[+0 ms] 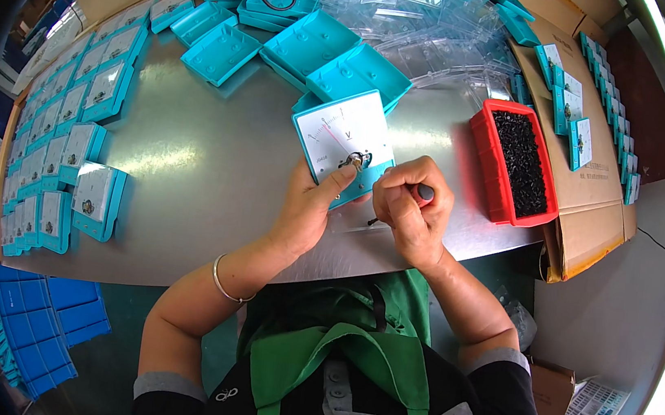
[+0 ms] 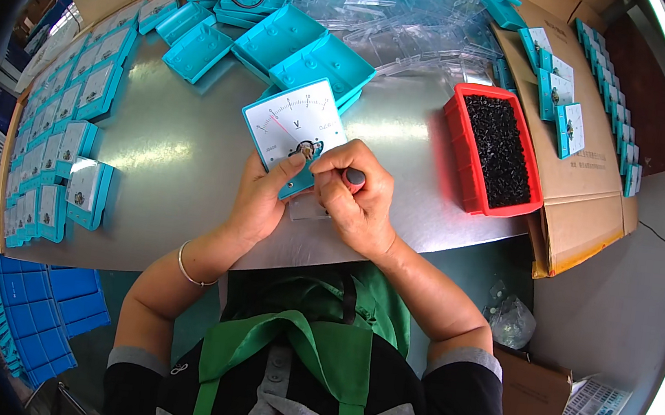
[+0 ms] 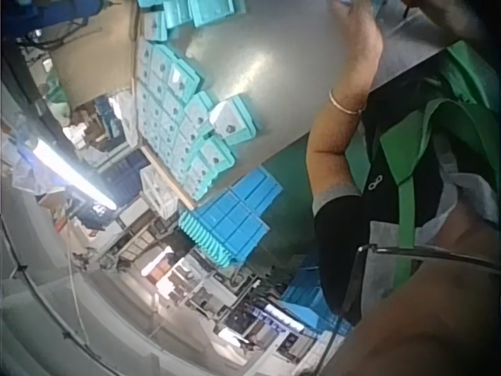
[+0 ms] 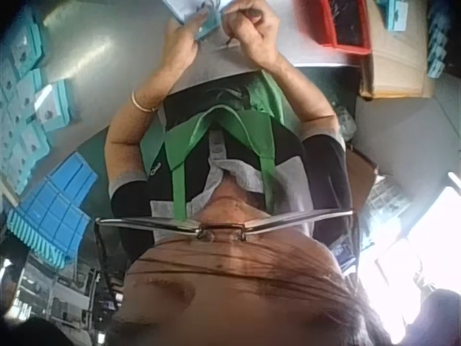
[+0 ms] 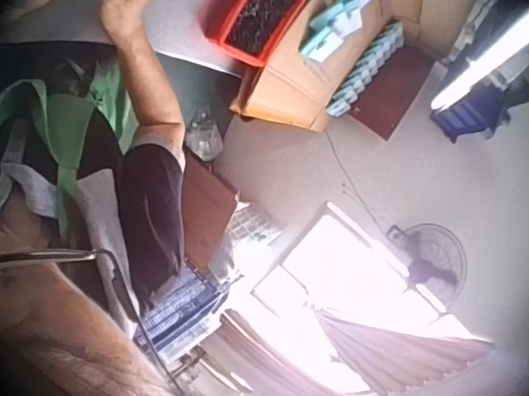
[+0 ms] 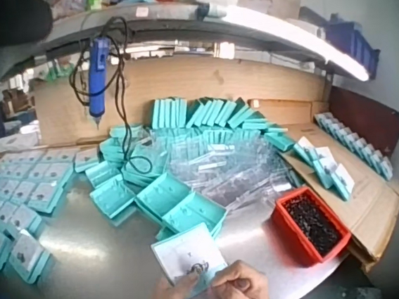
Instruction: The person assembles small teal electrical devices by inserting a dial gauge into a plastic housing, securing it with a screwdriver, and adding a clear cover. They repeat this process for multiple units, stacking the finished products on the table and eventually moving them into a cardboard box.
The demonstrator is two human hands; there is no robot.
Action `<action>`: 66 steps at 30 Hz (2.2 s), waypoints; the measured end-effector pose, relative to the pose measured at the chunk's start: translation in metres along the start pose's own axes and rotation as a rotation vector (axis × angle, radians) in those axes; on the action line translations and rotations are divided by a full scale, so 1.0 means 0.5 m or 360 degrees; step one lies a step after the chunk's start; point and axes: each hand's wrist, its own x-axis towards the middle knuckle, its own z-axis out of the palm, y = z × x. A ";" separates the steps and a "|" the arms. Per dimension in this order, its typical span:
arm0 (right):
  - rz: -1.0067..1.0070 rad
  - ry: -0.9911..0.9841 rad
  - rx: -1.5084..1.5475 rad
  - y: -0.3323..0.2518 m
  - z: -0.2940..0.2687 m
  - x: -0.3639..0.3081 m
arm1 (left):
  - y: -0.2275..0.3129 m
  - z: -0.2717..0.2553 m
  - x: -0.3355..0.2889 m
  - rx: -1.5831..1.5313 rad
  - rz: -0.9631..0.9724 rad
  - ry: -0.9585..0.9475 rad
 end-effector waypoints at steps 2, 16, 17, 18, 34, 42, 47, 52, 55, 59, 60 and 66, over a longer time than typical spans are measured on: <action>0.0202 -0.0019 0.0123 -0.025 -0.005 0.007 | 0.017 0.000 -0.003 0.0048 -0.0037 -0.0020; 0.0371 -0.0481 -0.1377 -0.049 -0.139 -0.030 | 0.107 -0.034 -0.111 0.0044 -0.0378 -0.0063; 0.0458 -0.0309 -0.1334 -0.059 -0.143 -0.034 | 0.105 -0.033 -0.114 0.0053 -0.0385 -0.0048; 0.0319 -0.0150 -0.1358 -0.069 -0.146 -0.033 | 0.103 -0.032 -0.116 0.0063 -0.0394 -0.0034; 0.0228 -0.0650 -0.1008 -0.063 -0.058 0.022 | 0.071 -0.060 -0.109 -0.0471 -0.0657 -0.0159; 0.0358 -0.0692 -0.0866 -0.049 -0.060 0.009 | 0.056 -0.066 -0.112 -0.0386 -0.0581 -0.0274; 0.0421 -0.0647 -0.0763 -0.055 -0.049 -0.013 | 0.040 -0.028 -0.119 -0.0374 -0.0450 -0.0036; 0.0152 -0.0734 -0.1112 -0.063 -0.062 -0.028 | 0.044 -0.013 -0.133 -0.0420 -0.0475 -0.0146; 0.0113 -0.0673 -0.1147 -0.073 -0.054 -0.049 | 0.047 -0.024 -0.132 0.0214 -0.0462 -0.0299; 0.0457 -0.0109 -0.0686 -0.091 -0.063 -0.076 | 0.064 -0.024 -0.137 0.0116 -0.0492 -0.0266; 0.0746 -0.0052 -0.0446 -0.088 -0.066 -0.086 | 0.072 -0.014 -0.140 0.0050 -0.0465 -0.0298; 0.1064 -0.0238 0.0213 -0.029 -0.022 -0.115 | 0.072 -0.004 -0.141 -0.0171 -0.0474 -0.0322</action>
